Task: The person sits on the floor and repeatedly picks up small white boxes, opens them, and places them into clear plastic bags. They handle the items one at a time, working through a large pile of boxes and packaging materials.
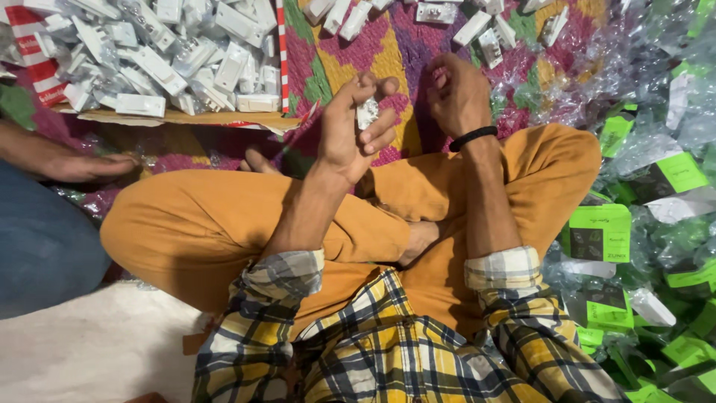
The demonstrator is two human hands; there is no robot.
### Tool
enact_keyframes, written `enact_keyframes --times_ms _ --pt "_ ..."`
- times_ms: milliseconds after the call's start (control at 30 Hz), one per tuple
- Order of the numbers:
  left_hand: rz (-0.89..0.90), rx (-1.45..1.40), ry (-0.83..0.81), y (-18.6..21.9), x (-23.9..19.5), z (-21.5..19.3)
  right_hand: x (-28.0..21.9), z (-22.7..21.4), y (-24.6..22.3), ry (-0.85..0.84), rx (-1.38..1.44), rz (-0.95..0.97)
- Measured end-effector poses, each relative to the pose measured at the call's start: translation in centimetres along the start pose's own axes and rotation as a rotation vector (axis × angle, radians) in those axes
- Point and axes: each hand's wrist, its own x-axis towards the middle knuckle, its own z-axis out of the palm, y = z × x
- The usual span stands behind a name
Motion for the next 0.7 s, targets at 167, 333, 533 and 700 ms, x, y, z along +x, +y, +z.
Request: enact_keyframes --times_ms 167,333,533,700 --pt "-0.019 -0.045 0.005 0.1 -0.1 -0.1 0.3 -0.1 0.2 -0.001 0.068 0.008" --pt "-0.003 -0.049 0.054 0.4 0.5 -0.6 -0.3 -1.7 -1.5 0.006 0.832 -0.091" --pt "0.069 -0.059 0.111 0.5 0.7 -0.8 -0.8 -1.3 -4.5 0.08 1.017 -0.107" --pt "0.102 -0.113 0.083 0.4 0.9 -1.2 -1.3 -0.2 -5.9 0.12 0.944 -0.173"
